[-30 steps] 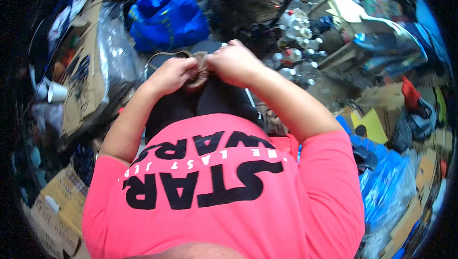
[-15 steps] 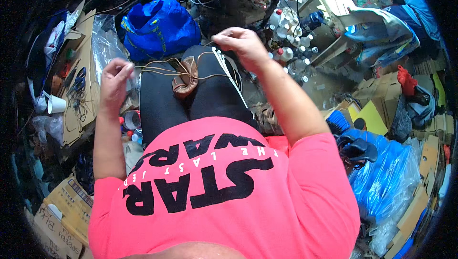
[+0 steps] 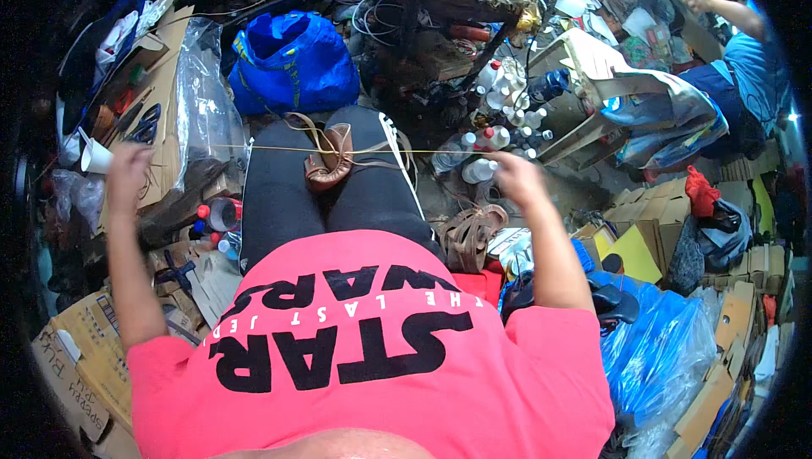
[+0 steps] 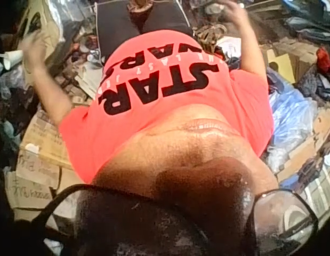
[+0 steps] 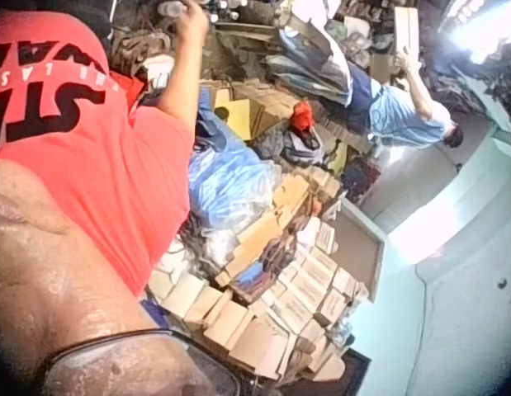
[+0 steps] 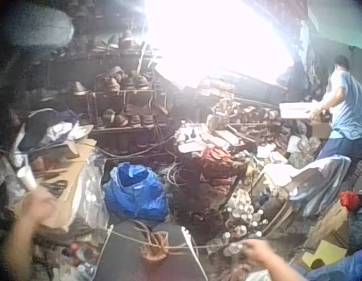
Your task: Hand-stitching a leather footwear component using a needle and thread.
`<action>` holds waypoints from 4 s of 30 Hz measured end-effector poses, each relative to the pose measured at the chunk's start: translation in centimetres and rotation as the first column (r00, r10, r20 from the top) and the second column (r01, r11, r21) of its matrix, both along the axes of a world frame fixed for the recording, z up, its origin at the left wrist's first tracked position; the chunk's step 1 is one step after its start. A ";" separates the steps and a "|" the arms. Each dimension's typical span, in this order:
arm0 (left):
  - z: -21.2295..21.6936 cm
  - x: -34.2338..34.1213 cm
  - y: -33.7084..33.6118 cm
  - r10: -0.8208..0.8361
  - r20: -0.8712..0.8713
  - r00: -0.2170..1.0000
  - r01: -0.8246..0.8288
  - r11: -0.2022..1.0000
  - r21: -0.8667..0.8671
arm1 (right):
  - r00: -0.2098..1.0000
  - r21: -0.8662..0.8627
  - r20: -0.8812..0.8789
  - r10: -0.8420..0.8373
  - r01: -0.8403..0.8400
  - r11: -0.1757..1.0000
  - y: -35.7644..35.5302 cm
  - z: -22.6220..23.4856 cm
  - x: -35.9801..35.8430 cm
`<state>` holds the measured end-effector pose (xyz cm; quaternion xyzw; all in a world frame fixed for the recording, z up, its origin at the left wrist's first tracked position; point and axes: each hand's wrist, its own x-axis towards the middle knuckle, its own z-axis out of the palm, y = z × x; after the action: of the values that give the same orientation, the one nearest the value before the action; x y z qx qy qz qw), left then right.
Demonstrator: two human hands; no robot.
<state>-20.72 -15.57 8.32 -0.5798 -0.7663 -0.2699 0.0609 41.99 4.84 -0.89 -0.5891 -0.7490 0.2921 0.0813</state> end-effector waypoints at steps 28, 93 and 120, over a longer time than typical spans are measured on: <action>-9.2 7.5 2.4 0.062 0.366 0.929 -0.056 0.998 -0.026 | 0.965 0.195 -0.198 0.169 -0.130 0.972 1.6 -3.4 -5.8; -6.3 21.6 11.4 -0.287 0.875 -0.390 0.275 0.871 0.408 | -0.138 -0.696 -0.667 -0.732 -0.234 0.678 0.1 0.1 -21.0; -8.6 22.6 9.7 -0.598 0.468 0.650 0.727 0.669 -0.154 | 0.828 0.040 -0.242 0.506 -0.513 0.858 1.8 1.6 -21.5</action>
<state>1.91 -5.87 -0.24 -0.7601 -0.5260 -0.2478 -0.2901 20.48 6.64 0.72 -0.3288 -0.8591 0.3833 0.0840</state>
